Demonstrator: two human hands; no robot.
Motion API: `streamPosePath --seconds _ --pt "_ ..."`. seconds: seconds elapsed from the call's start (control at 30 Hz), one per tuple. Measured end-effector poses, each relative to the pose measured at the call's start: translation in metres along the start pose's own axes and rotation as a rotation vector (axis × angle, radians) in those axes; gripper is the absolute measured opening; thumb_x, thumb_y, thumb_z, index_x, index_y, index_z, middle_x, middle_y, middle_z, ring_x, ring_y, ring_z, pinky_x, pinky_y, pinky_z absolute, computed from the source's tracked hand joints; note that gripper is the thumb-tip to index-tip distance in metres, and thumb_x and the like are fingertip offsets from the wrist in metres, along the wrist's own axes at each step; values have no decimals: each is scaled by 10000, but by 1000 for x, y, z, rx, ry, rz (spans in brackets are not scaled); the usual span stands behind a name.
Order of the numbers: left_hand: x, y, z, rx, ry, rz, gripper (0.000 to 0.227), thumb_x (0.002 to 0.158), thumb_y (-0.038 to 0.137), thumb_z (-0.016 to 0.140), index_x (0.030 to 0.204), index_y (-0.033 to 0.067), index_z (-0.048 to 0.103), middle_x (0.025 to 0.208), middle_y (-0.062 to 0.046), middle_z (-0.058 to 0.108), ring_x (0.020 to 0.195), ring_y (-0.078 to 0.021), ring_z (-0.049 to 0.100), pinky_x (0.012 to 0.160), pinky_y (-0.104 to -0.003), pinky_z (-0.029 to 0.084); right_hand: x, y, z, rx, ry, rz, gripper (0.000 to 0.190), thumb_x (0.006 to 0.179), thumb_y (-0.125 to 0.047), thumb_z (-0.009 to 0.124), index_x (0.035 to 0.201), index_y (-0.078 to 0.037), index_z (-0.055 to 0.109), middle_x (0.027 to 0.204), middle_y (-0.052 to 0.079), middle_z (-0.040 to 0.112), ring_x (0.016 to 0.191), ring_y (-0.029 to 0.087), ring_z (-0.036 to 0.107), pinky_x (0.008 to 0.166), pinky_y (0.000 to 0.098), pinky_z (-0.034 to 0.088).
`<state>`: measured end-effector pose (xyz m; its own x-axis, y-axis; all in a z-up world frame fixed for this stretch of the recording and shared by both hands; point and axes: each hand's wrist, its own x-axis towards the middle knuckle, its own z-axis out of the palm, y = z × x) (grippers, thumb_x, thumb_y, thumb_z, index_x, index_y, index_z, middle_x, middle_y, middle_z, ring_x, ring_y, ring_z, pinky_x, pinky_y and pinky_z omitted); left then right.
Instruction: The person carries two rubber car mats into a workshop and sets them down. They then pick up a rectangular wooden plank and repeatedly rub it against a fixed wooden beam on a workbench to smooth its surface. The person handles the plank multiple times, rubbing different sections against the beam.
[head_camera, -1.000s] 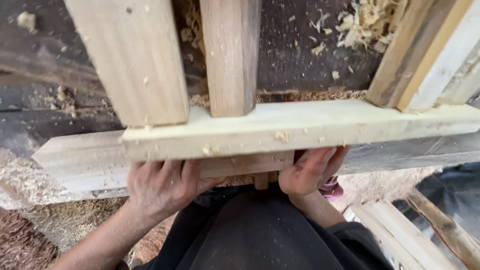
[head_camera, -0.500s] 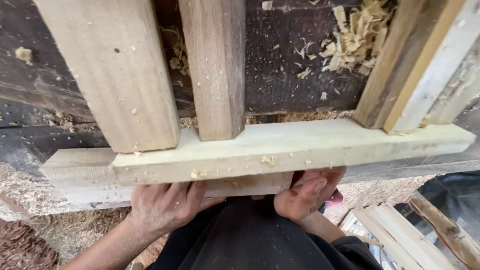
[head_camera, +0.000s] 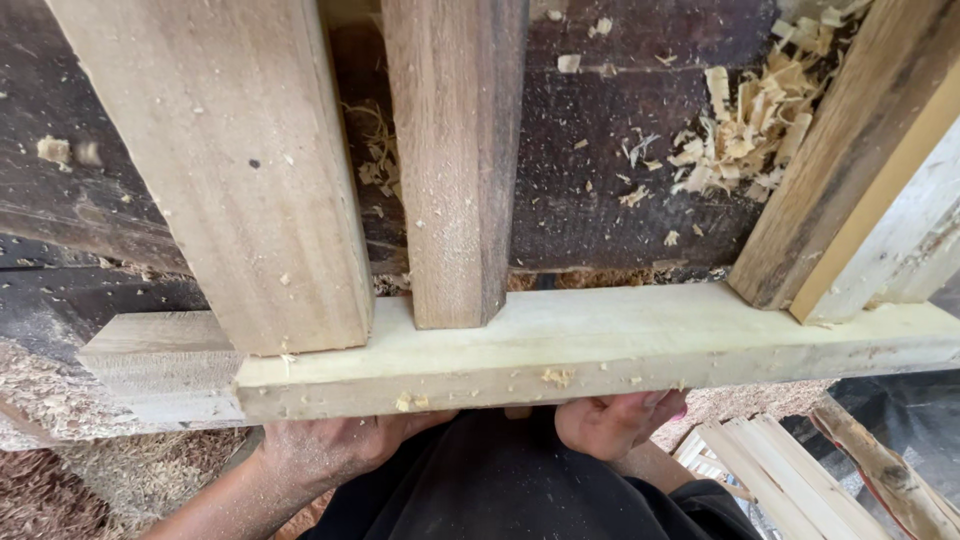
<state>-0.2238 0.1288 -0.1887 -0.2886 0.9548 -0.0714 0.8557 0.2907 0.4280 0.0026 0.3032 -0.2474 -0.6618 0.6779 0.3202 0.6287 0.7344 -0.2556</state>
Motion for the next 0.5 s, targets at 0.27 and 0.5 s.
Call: streamPosePath --seconds 0.27,0.5 --pt "2 1 6 122 65 -22 708 940 727 675 1368 163 688 1265 -163 612 1187 -336 555 957 -630 454 38 -7 10 95 98 -100 588 1056 -248 577 1571 -53 369 1473 218 526 1343 412 564 1115 555 516" --pt "-7 20 -22 33 -99 -1 725 839 698 688 1101 21 681 1349 -227 626 1302 -398 548 1065 -667 414 34 -19 -13 849 116 268 381 1128 -337 469 1304 -1 431 1206 191 498 1052 296 466 929 419 410"
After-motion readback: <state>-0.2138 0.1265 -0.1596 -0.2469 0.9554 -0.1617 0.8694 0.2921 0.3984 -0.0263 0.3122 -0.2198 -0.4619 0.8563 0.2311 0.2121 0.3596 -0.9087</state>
